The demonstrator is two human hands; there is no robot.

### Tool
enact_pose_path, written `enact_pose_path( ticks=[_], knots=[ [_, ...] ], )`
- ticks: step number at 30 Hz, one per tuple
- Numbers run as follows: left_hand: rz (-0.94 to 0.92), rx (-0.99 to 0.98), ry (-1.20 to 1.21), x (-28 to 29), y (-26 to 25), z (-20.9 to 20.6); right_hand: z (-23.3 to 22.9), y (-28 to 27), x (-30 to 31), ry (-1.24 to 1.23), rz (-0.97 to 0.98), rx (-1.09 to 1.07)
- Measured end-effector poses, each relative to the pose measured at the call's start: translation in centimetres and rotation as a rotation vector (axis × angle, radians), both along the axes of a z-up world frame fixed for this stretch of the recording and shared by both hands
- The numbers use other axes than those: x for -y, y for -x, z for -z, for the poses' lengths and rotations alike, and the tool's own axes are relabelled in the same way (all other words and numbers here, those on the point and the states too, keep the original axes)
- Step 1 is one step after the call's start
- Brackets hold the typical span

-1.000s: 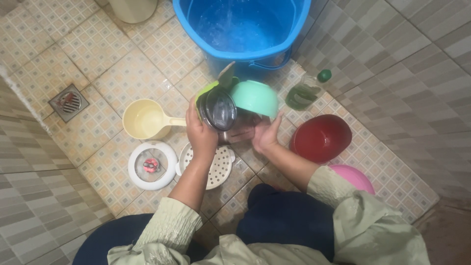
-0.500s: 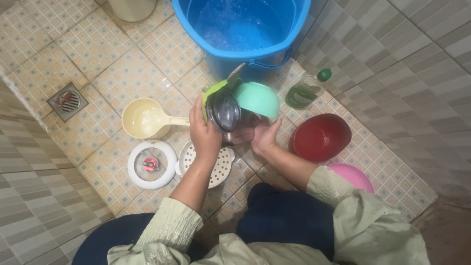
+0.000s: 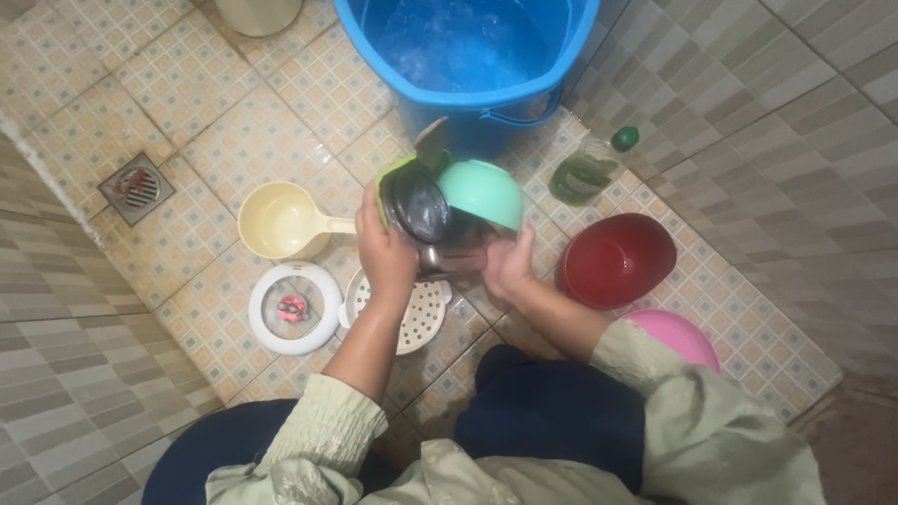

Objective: Washing and scrubbing kitchen utensils and bowl accessories on a tiled bathroom floor using water scoops and a sponge.

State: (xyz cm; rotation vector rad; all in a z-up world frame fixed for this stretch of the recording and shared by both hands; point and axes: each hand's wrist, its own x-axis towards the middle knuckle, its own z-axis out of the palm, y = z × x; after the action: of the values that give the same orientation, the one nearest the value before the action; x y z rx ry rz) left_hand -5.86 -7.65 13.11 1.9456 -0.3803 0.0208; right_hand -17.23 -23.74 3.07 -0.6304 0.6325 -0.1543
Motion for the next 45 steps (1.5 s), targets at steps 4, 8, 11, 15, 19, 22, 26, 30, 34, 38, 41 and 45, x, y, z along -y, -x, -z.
enact_pose_path(
  ticks=[4,8,11,15,19,22,26,30,34,38,41,45],
  knots=[
    [-0.021,-0.040,-0.043,-0.1,-0.3,0.0,1.0,0.8,1.7,-0.163,-0.045,0.091],
    [0.029,-0.008,-0.100,0.1,0.3,-1.5,-3.1,0.3,1.3,-0.230,-0.037,0.016],
    [0.095,0.044,-0.131,0.5,0.7,-3.6,-6.5,-0.5,0.7,-0.234,-0.038,-0.135],
    [0.101,0.082,-0.199,1.0,0.8,-4.8,-2.8,-0.4,0.5,-0.182,-0.043,-0.075],
    [0.092,0.056,-0.287,1.2,1.4,-5.4,-4.5,-0.5,-1.0,-0.153,0.021,-0.084],
    [0.104,0.041,-0.332,1.4,2.1,-4.8,-8.0,-0.8,-1.8,-0.216,0.022,-0.296],
    [0.130,0.040,-0.370,1.9,3.1,-5.3,-5.8,-0.5,-1.4,-0.202,0.049,-0.275],
    [0.181,0.156,-0.377,2.5,3.8,-6.5,-3.3,-0.6,-0.8,-0.211,0.108,-0.108],
    [0.231,0.323,-0.449,3.2,4.7,-6.9,-6.2,-0.9,-1.4,-0.188,0.171,-0.128],
    [0.240,0.401,-0.410,3.2,4.7,-7.1,-4.6,-0.5,-1.4,-0.282,0.090,-0.092],
    [0.265,0.382,-0.392,3.3,4.7,-6.7,-2.5,-0.3,-1.0,-0.256,0.196,-0.061],
    [0.284,0.422,-0.403,3.4,4.7,-6.4,-2.6,-0.2,-1.1,-0.229,0.184,-0.036]
  ],
)
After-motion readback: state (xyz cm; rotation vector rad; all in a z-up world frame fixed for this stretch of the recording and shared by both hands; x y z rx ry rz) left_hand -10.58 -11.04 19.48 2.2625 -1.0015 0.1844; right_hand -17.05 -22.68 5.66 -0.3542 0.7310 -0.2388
